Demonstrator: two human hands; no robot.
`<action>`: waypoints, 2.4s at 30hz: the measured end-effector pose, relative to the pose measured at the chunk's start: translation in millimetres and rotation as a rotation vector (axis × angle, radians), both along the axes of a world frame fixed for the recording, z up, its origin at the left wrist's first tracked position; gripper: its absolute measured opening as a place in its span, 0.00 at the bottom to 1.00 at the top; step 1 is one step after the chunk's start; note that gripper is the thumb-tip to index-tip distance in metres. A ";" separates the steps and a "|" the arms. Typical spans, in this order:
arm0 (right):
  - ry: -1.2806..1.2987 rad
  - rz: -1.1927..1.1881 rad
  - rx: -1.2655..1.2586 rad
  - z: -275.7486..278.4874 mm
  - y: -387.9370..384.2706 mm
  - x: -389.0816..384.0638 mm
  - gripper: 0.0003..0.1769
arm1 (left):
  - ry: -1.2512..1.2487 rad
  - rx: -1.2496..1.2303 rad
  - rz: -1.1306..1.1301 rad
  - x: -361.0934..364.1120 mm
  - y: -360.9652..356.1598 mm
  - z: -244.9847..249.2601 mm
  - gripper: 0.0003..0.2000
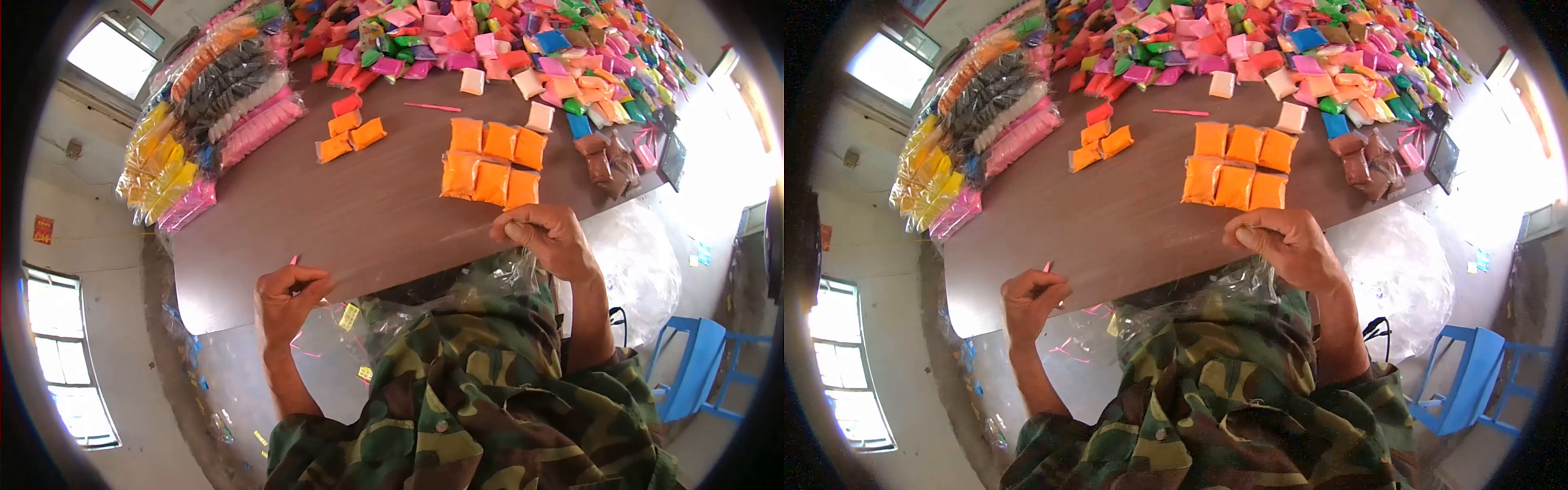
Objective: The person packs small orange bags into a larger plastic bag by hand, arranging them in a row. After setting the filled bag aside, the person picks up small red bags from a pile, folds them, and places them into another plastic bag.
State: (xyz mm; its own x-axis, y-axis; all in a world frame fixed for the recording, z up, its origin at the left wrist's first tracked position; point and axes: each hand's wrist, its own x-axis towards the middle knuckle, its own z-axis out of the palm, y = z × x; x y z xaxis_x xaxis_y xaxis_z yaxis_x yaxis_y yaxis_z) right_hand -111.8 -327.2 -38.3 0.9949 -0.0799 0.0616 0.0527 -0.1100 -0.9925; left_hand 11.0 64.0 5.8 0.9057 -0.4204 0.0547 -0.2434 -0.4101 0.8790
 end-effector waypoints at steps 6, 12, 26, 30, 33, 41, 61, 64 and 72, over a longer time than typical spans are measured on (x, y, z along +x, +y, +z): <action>0.015 -0.040 0.163 5.7 -29.3 -13.6 0.10 | 0.113 -0.034 0.015 4.3 -20.2 11.6 0.03; -0.206 -0.288 0.119 6.5 -84.9 -38.2 0.10 | 0.180 -0.319 0.057 27.1 -57.8 -5.8 0.07; -0.378 -1.021 0.343 18.6 -150.1 -70.5 0.13 | -0.794 0.363 -0.776 52.2 -307.5 -45.5 0.53; -0.383 -0.980 0.433 8.2 -157.3 -72.4 0.13 | -0.667 0.346 -0.826 65.5 -322.6 -68.5 0.57; -0.348 -1.058 0.410 2.9 -159.8 -63.2 0.12 | -0.705 0.377 -0.850 68.3 -325.6 -70.6 0.54; -0.333 -0.994 0.418 -10.2 -165.3 -32.9 0.13 | -0.621 0.512 -0.754 78.3 -296.9 -67.2 0.38; -0.118 -0.641 0.315 -38.8 -107.2 74.5 0.14 | -0.596 0.623 -0.429 117.2 -110.5 -38.9 0.41; -0.124 -0.616 0.334 -50.3 -107.1 75.0 0.14 | -0.597 0.597 -0.414 119.1 -114.3 -32.3 0.42; -0.079 -0.666 0.288 -55.4 -98.8 70.9 0.15 | -0.402 0.583 -0.114 174.5 -93.1 -24.1 0.38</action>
